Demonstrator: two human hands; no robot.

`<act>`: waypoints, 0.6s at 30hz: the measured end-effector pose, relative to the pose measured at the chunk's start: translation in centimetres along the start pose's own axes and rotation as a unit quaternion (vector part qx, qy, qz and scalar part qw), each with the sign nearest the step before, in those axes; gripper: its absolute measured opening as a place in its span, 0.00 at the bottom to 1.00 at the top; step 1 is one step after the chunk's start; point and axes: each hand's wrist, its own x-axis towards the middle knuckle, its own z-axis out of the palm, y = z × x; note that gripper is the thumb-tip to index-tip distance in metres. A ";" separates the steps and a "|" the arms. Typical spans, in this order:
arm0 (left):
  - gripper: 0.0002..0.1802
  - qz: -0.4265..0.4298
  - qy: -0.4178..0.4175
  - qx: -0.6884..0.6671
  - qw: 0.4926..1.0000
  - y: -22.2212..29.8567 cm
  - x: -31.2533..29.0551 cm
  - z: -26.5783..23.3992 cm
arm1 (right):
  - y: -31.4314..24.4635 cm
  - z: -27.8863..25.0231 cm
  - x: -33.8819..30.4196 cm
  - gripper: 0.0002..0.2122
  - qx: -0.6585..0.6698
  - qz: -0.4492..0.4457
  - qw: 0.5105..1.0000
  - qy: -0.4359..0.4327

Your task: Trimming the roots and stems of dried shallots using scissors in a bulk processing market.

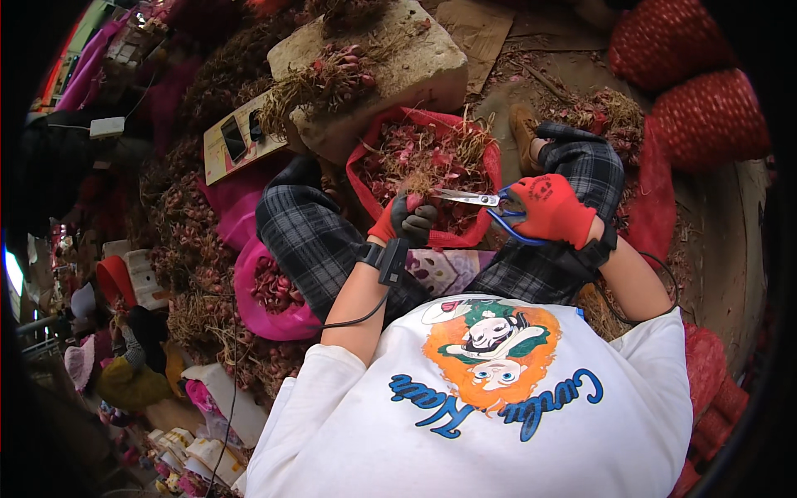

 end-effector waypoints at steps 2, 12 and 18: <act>0.34 0.006 0.032 -0.002 0.999 0.1 0.0 0.3 | 0.5 0.7 0.1 0.18 -0.025 -0.001 1.000 0.000; 0.31 -0.011 0.096 0.018 0.995 0.0 0.4 1.5 | 0.4 0.5 0.7 0.17 -0.084 -0.001 0.996 -0.028; 0.37 -0.032 0.118 -0.013 0.992 0.0 0.5 1.4 | 0.3 0.3 1.2 0.18 -0.091 -0.005 0.994 -0.064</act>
